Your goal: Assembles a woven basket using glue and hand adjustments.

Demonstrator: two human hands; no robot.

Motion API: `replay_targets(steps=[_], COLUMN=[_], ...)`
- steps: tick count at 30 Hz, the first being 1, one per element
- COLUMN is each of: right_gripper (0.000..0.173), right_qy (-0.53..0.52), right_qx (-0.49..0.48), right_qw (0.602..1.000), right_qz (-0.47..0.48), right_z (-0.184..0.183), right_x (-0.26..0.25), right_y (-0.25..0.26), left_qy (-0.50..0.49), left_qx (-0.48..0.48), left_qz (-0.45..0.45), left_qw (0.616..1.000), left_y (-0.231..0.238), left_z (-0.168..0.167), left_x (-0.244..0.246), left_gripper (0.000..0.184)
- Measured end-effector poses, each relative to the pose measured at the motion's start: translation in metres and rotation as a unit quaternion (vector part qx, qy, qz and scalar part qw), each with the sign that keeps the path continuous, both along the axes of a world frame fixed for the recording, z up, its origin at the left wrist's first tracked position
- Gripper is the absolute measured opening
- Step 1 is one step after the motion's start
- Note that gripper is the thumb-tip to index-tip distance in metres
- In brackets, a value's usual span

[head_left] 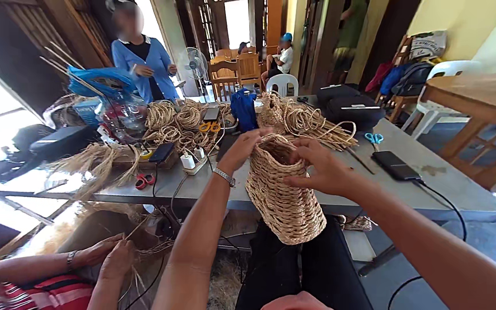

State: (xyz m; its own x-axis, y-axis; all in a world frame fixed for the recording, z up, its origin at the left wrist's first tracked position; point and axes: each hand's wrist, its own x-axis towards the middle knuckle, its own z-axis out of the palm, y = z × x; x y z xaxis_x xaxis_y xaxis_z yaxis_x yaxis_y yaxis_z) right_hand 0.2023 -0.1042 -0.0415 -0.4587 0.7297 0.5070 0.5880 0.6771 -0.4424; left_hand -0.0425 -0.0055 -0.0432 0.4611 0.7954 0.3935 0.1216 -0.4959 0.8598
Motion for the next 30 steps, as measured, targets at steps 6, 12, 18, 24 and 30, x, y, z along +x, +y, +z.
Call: replay_targets(steps=[6,12,18,24,30], right_gripper=[0.039,0.027,0.024,0.039,0.044], right_qy=[0.018,0.048,0.046,0.014,0.089], right_qx=[-0.023,-0.051,-0.039,-0.078,-0.158], right_qw=[0.996,0.985,0.988,0.986,0.979], right_qz=[0.086,0.156,0.140,0.148,0.090], right_z=[0.028,0.022,0.001,0.011,0.047], right_x=[0.010,0.013,0.014,0.018,-0.004], right_y=[0.009,0.017,0.008,-0.005,0.018], left_qy=[0.020,0.010,-0.040,-0.032,-0.045], left_qx=[0.016,0.070,0.060,0.064,0.090], left_qz=[0.140,0.170,0.145,0.109,0.123], left_qw=[0.990,0.983,0.987,0.991,0.987], left_y=[-0.062,-0.079,-0.090,-0.096,-0.093], left_z=[0.001,-0.017,-0.028,-0.023,-0.030], left_x=[-0.011,-0.026,-0.022,-0.025,-0.023], left_gripper=[0.046,0.040,0.038,0.036,0.037])
